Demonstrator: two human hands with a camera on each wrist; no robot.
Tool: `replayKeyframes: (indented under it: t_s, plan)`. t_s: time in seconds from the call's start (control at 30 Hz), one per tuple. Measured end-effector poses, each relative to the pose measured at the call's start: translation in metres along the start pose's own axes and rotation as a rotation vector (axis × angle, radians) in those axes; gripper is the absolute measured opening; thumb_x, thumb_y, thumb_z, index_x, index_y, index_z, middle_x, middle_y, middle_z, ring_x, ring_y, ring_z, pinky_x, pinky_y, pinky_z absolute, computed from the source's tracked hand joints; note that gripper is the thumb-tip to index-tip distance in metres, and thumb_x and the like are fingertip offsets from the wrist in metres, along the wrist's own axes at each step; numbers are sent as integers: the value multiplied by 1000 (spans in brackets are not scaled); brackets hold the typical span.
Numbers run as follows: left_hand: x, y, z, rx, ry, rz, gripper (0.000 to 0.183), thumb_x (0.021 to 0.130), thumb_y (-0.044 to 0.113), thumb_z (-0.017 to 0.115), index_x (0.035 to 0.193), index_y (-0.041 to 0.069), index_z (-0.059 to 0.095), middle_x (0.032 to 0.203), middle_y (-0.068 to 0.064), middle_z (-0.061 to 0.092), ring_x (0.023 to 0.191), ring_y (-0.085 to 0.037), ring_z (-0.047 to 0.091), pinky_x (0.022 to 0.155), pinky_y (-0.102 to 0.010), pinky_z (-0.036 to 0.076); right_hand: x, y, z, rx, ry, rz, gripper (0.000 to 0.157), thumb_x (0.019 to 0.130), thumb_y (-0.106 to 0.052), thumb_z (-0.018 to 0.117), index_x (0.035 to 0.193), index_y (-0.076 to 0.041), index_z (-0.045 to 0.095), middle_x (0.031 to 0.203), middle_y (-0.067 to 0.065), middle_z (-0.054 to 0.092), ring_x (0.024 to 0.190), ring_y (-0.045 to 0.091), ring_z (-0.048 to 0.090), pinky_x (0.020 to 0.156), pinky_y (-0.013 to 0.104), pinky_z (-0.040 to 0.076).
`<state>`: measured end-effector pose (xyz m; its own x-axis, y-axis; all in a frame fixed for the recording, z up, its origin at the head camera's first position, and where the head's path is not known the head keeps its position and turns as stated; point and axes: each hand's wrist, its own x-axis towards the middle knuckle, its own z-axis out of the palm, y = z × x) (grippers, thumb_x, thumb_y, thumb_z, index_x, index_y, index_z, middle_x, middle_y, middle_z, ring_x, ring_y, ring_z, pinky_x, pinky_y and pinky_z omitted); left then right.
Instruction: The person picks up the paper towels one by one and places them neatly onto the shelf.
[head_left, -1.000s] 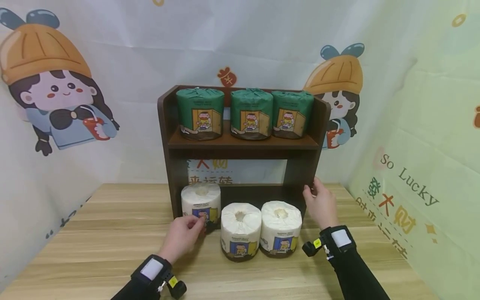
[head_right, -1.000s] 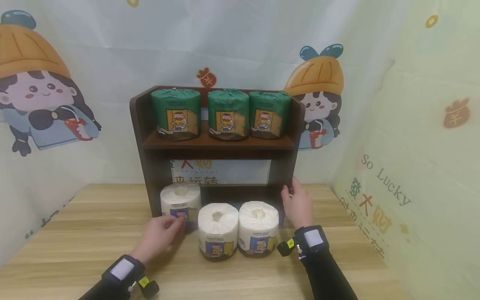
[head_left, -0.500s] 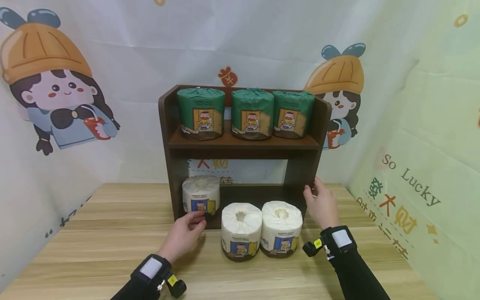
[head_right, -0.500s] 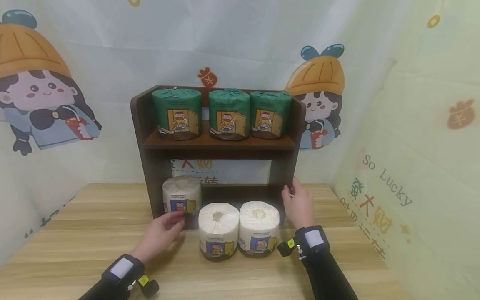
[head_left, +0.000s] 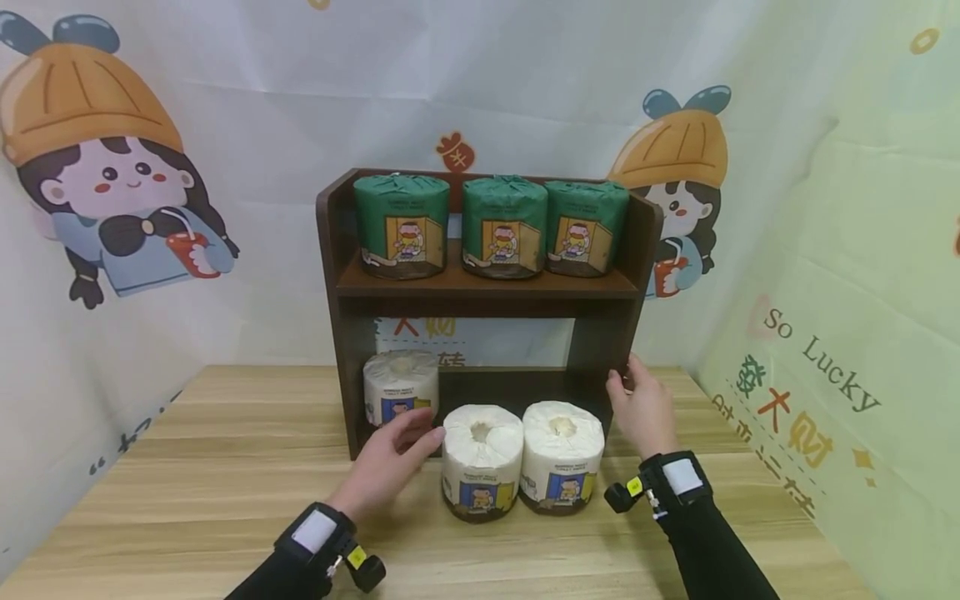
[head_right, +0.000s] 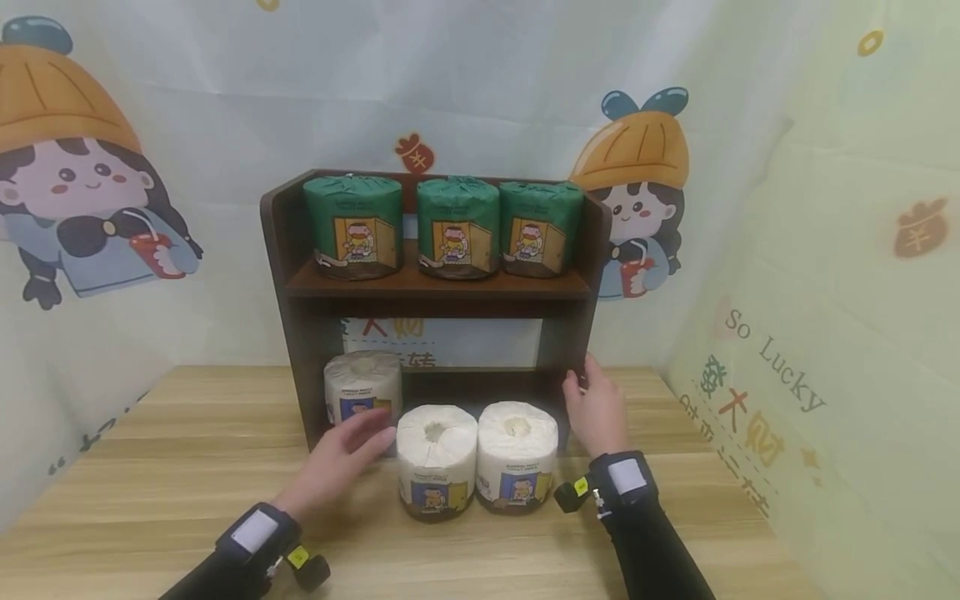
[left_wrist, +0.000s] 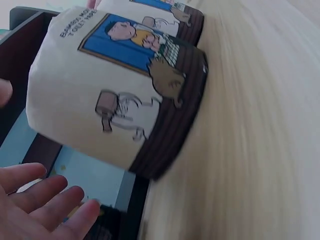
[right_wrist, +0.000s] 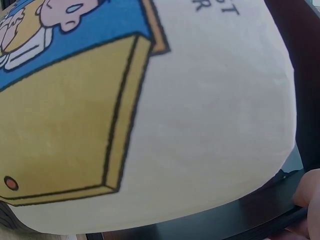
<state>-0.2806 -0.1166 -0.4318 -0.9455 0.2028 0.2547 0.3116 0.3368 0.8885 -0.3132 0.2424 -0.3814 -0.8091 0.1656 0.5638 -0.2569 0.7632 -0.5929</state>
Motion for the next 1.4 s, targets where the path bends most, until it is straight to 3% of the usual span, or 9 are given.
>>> replayKeyframes:
  t_s: [0.43, 0.67, 0.83, 1.0, 1.4]
  plan:
    - [8, 6, 30, 53, -130, -36, 102, 79, 56, 78, 156, 23, 21, 151, -10, 34, 133, -27, 34, 108, -59, 30, 0, 0, -1, 9, 4, 7, 26, 102, -18, 57, 125, -8, 58, 115, 22, 66, 99, 37, 63, 77, 55, 57]
    - [7, -2, 33, -40, -197, 52, 109, 71, 38, 91, 154, 32, 21, 142, 1, 43, 126, -18, 40, 109, -58, 29, 1, 1, -1, 4, 18, -18, 24, 101, -17, 57, 123, -8, 58, 112, 22, 67, 96, 37, 64, 75, 55, 58]
    - [7, -6, 32, -55, -222, 94, 117, 66, 31, 94, 154, 33, 17, 141, 4, 42, 126, -16, 40, 110, -56, 27, 1, 2, -1, 7, 16, -21, 26, 101, -17, 57, 125, -7, 58, 113, 22, 66, 98, 37, 63, 77, 56, 57]
    - [6, -6, 31, -54, -239, 106, 119, 65, 31, 94, 154, 31, 16, 141, 4, 42, 126, -16, 40, 110, -57, 26, 1, 1, 0, -1, 16, -17, 26, 101, -17, 57, 125, -7, 58, 114, 22, 66, 98, 37, 63, 77, 56, 57]
    - [5, -6, 31, -22, -226, 98, 104, 65, 33, 94, 147, 27, 30, 135, 4, 49, 123, -17, 43, 107, -57, 32, 0, 1, 0, 2, 12, -6, 26, 102, -18, 57, 126, -7, 58, 114, 22, 66, 99, 37, 63, 77, 56, 57]
